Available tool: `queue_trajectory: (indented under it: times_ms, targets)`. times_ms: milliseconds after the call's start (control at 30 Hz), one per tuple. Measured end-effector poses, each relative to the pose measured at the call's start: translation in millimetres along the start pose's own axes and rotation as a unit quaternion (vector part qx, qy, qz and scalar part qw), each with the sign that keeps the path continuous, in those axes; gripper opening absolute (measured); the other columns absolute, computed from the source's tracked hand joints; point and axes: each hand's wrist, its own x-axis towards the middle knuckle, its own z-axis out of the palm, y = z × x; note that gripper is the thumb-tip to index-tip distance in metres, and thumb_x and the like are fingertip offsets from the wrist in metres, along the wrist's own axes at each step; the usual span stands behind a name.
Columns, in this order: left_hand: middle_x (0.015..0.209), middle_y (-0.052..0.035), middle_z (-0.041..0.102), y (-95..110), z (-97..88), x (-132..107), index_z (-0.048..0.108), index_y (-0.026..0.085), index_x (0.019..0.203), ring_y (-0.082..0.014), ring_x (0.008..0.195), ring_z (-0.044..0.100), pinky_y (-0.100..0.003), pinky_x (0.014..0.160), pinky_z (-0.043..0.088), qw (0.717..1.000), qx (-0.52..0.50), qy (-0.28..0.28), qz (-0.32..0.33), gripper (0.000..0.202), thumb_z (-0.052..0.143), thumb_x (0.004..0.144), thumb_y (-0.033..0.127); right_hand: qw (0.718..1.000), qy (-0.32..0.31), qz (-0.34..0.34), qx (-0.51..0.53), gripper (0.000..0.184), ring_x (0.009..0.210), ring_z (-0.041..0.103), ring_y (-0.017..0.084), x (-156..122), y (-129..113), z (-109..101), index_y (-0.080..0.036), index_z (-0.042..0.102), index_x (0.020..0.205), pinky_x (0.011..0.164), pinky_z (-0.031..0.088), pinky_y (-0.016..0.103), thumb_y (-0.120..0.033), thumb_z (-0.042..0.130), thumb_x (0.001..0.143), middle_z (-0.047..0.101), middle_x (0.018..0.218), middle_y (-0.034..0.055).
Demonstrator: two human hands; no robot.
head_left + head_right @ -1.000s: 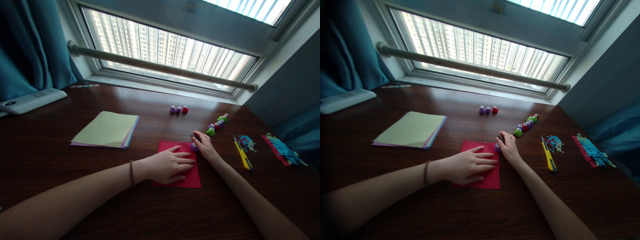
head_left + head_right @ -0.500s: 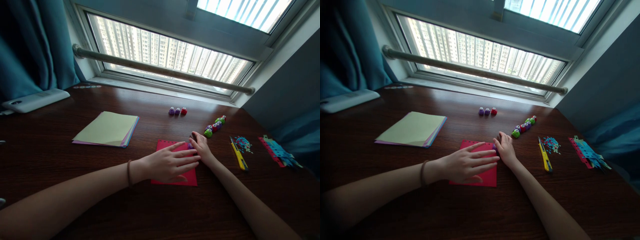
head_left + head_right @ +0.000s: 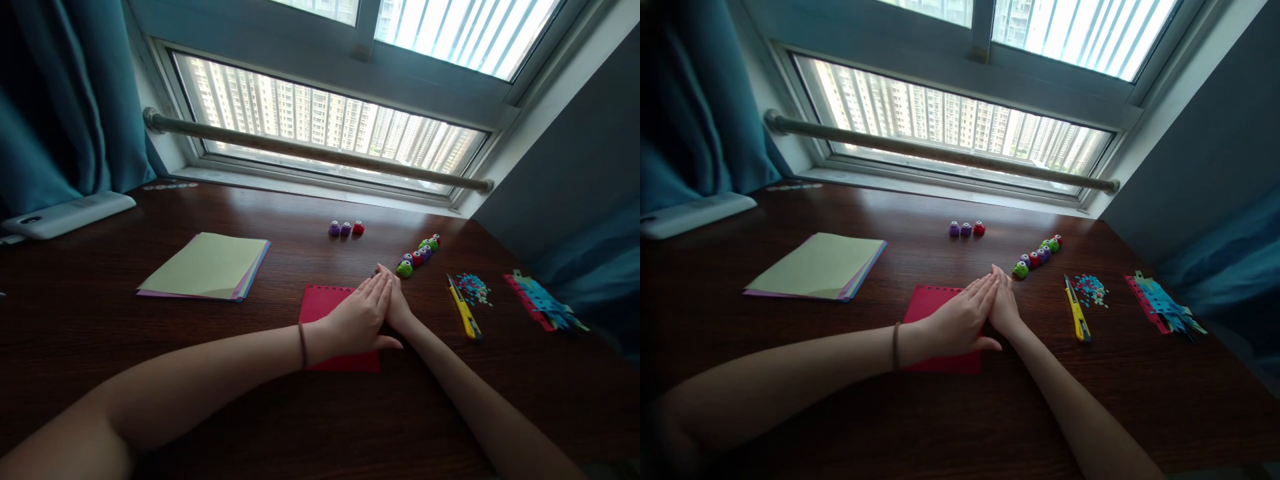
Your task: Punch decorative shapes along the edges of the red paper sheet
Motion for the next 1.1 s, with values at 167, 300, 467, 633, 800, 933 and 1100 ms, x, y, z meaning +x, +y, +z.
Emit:
queue_trajectory:
  times_ms: [167, 300, 467, 633, 800, 933, 1100]
  targets:
    - [0.139, -0.0336, 0.025, 7, 7.1, 0, 0.023, -0.013, 0.133, -0.0365, 0.136, 0.007, -0.045, 0.112, 0.014, 0.999, 0.016, 0.013, -0.028, 0.111, 0.046, 0.072, 0.076, 0.999, 0.014, 0.031, -0.005, 0.049, 0.127, 0.032, 0.024, 1, -6, -2, -0.011, 0.034, 0.134, 0.107, 0.028, 0.046, -0.028, 0.031, 0.088, 0.039, 0.134, 0.0157]
    - [0.138, -0.0328, 0.029, 7, 7.4, 0, 0.026, -0.013, 0.131, -0.0374, 0.135, 0.011, -0.043, 0.112, 0.014, 0.999, 0.021, 0.012, -0.022, 0.111, 0.054, 0.068, 0.074, 0.999, 0.013, 0.034, -0.006, 0.048, 0.127, 0.032, 0.024, 1, -8, -3, -0.012, 0.035, 0.132, 0.107, 0.029, 0.046, -0.027, 0.031, 0.087, 0.041, 0.132, 0.0153]
    - [0.137, -0.0337, 0.03, 4, 7.8, -1, 0.025, -0.014, 0.131, -0.0383, 0.134, 0.015, -0.042, 0.112, 0.012, 1.0, 0.027, 0.006, -0.011, 0.116, 0.054, 0.065, 0.077, 0.999, 0.011, 0.04, -0.006, 0.048, 0.125, 0.034, 0.025, -2, -11, -4, -0.009, 0.037, 0.131, 0.107, 0.029, 0.047, -0.029, 0.031, 0.088, 0.042, 0.132, 0.0169]
    - [0.137, -0.0342, 0.028, 4, 5.3, -3, 0.024, -0.014, 0.132, -0.0393, 0.134, 0.013, -0.045, 0.111, 0.015, 0.999, 0.037, -0.004, 0.004, 0.118, 0.049, 0.066, 0.08, 0.999, 0.007, 0.04, -0.012, 0.049, 0.124, 0.035, 0.026, -2, -13, -6, -0.007, 0.039, 0.13, 0.107, 0.029, 0.046, -0.032, 0.032, 0.088, 0.043, 0.131, 0.0177]
    - [0.138, -0.0343, 0.028, 4, 3.7, -2, 0.023, -0.014, 0.132, -0.0395, 0.134, 0.014, -0.046, 0.109, 0.018, 0.999, 0.047, -0.008, 0.01, 0.116, 0.049, 0.067, 0.079, 0.999, 0.0, 0.034, -0.016, 0.049, 0.124, 0.035, 0.026, -3, -11, -6, -0.007, 0.039, 0.13, 0.107, 0.029, 0.046, -0.032, 0.032, 0.088, 0.043, 0.131, 0.0176]
    - [0.137, -0.0346, 0.028, 2, 3.1, -3, 0.023, -0.015, 0.132, -0.0393, 0.134, 0.014, -0.046, 0.109, 0.019, 0.999, 0.049, -0.009, 0.016, 0.118, 0.048, 0.066, 0.08, 0.999, 0.01, 0.039, -0.011, 0.047, 0.123, 0.036, 0.025, -4, -11, -4, -0.01, 0.04, 0.128, 0.107, 0.029, 0.047, -0.032, 0.03, 0.088, 0.043, 0.13, 0.0166]
    - [0.139, -0.0332, 0.025, 1, 2.0, -4, 0.022, -0.013, 0.133, -0.0387, 0.135, 0.013, -0.047, 0.108, 0.02, 0.999, 0.036, -0.007, 0.017, 0.118, 0.048, 0.066, 0.081, 0.999, 0.022, 0.039, -0.003, 0.043, 0.122, 0.037, 0.026, -4, -9, -2, -0.015, 0.042, 0.126, 0.104, 0.03, 0.05, -0.03, 0.033, 0.087, 0.044, 0.128, 0.0153]
